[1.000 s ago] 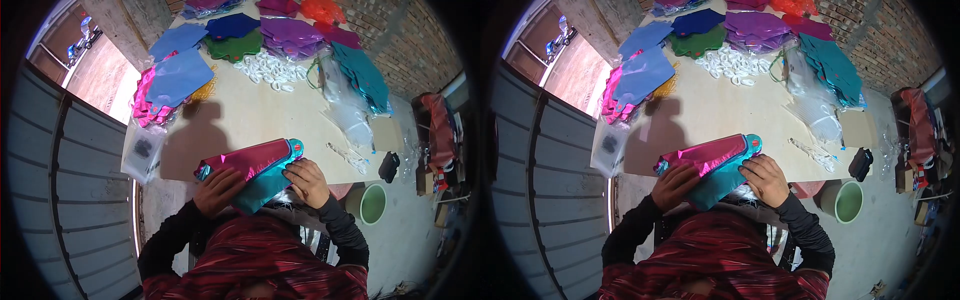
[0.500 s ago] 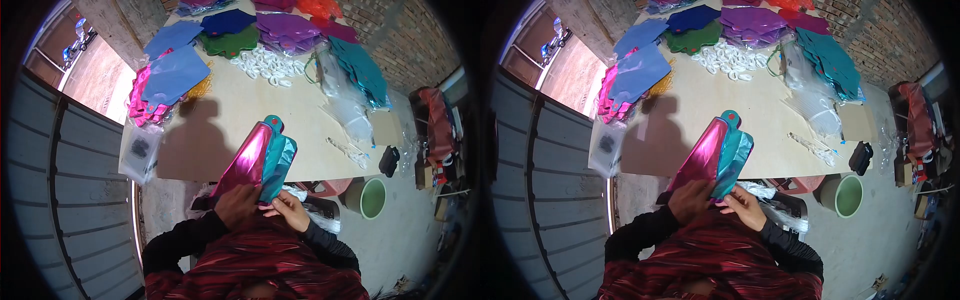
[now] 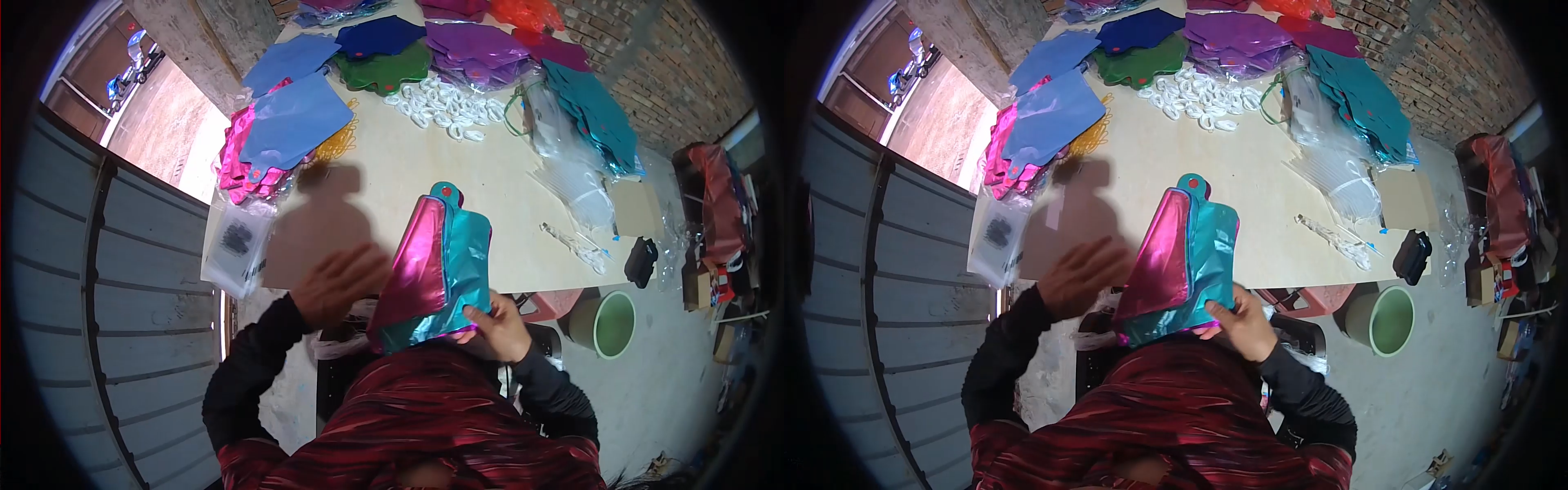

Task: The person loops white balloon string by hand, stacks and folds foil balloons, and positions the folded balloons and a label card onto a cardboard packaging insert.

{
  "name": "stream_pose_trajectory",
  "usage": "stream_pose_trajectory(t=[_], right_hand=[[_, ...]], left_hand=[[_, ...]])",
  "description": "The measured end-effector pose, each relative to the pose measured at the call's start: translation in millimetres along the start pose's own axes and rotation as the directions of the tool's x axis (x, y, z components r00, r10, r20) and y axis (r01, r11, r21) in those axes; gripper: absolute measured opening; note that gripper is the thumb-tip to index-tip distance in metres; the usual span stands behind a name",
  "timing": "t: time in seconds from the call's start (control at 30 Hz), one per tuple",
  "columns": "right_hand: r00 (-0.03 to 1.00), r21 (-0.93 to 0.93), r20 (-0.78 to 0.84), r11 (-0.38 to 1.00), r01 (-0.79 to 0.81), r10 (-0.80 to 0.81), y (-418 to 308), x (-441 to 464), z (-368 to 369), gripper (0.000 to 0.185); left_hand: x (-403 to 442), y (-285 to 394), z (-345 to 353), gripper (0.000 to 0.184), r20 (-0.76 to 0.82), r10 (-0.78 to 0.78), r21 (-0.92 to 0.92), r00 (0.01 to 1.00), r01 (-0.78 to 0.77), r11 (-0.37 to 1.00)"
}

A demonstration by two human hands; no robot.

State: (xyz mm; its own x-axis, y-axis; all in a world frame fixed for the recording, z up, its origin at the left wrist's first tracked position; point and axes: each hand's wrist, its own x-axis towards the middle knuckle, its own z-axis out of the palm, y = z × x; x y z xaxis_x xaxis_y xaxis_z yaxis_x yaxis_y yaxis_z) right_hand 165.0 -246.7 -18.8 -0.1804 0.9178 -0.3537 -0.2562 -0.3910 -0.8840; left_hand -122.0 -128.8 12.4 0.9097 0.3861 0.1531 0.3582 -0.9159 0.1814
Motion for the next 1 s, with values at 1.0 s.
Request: stream_pose_trajectory(t=[1.0], right_hand=[[0.962, -0.353, 0.008, 0.9, 0.257, -0.271, 20.6, -3.4, 47.4, 0.086]], left_hand=[[60.8, 43.8, 11.7, 0.095, 0.038, -0.211, -0.524, 0.977, 0.2, 0.828]])
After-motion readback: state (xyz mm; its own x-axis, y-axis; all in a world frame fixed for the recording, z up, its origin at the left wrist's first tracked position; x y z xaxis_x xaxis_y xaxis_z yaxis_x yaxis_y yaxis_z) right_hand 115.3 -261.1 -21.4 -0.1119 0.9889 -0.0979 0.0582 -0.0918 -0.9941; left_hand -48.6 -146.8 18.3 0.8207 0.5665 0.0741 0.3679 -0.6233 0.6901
